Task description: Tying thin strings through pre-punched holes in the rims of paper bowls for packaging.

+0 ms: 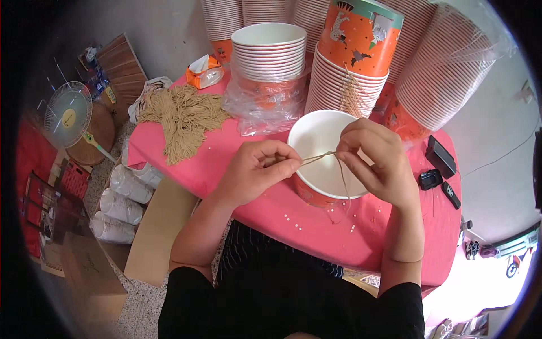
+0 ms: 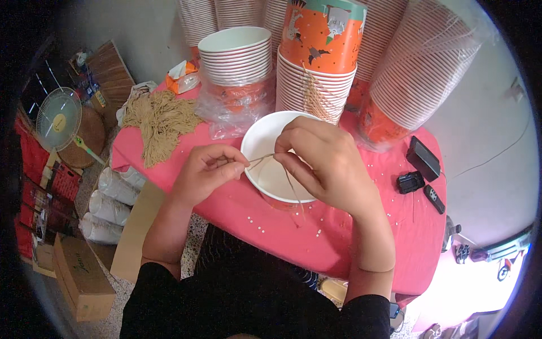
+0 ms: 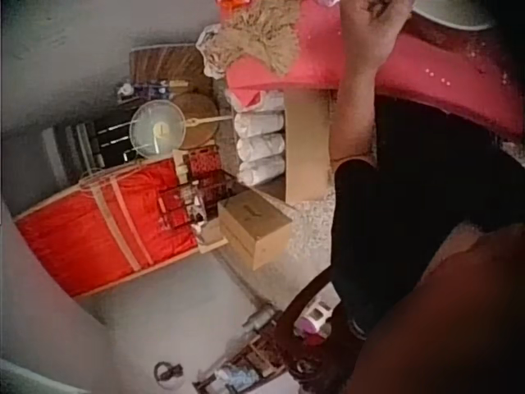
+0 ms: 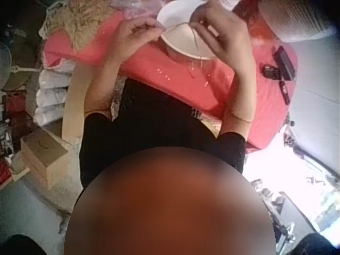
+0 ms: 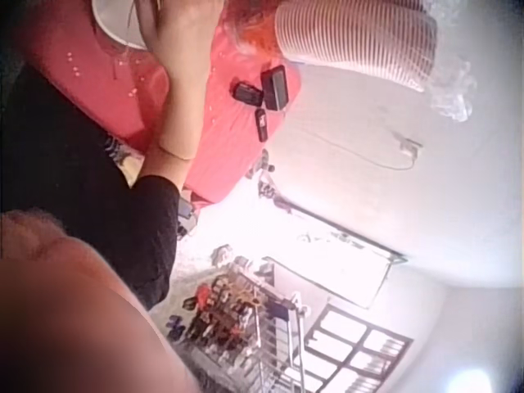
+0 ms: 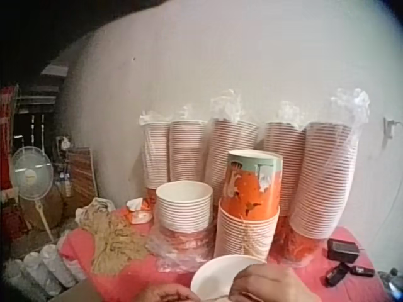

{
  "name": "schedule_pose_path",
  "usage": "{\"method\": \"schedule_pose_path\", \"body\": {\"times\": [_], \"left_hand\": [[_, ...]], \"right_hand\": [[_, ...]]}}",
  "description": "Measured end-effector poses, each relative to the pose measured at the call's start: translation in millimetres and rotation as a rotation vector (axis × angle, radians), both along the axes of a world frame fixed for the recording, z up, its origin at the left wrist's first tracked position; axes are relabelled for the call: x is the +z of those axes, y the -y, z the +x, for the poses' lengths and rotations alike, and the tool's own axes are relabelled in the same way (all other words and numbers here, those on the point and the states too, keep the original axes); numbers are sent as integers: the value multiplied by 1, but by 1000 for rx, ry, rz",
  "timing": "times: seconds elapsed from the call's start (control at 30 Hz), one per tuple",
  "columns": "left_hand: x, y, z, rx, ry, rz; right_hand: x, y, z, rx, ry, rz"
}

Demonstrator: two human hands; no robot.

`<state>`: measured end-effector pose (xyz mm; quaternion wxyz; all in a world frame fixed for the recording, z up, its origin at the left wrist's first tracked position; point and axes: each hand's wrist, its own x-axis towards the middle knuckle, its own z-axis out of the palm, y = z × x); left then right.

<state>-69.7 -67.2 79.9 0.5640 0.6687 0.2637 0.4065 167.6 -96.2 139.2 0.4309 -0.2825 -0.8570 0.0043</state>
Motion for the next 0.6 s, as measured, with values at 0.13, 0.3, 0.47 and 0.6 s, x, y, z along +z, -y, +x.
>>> {"method": "schedule_pose_path", "body": {"times": [0.13,0.3,0.47,0.6], "left_hand": [[1,9,7,-46,79,7],[2,13,9,-108,180,-101],[-5,16,15,-25,216,-129],[-15,15,20,143,168,68]], "right_hand": [[-5,0,-3,53,-14,-102],[-12,-1,-12,60,36,-125],[-14,-1,-19,58,52,-91],[-16,0,-24,41,51,-73]]}}
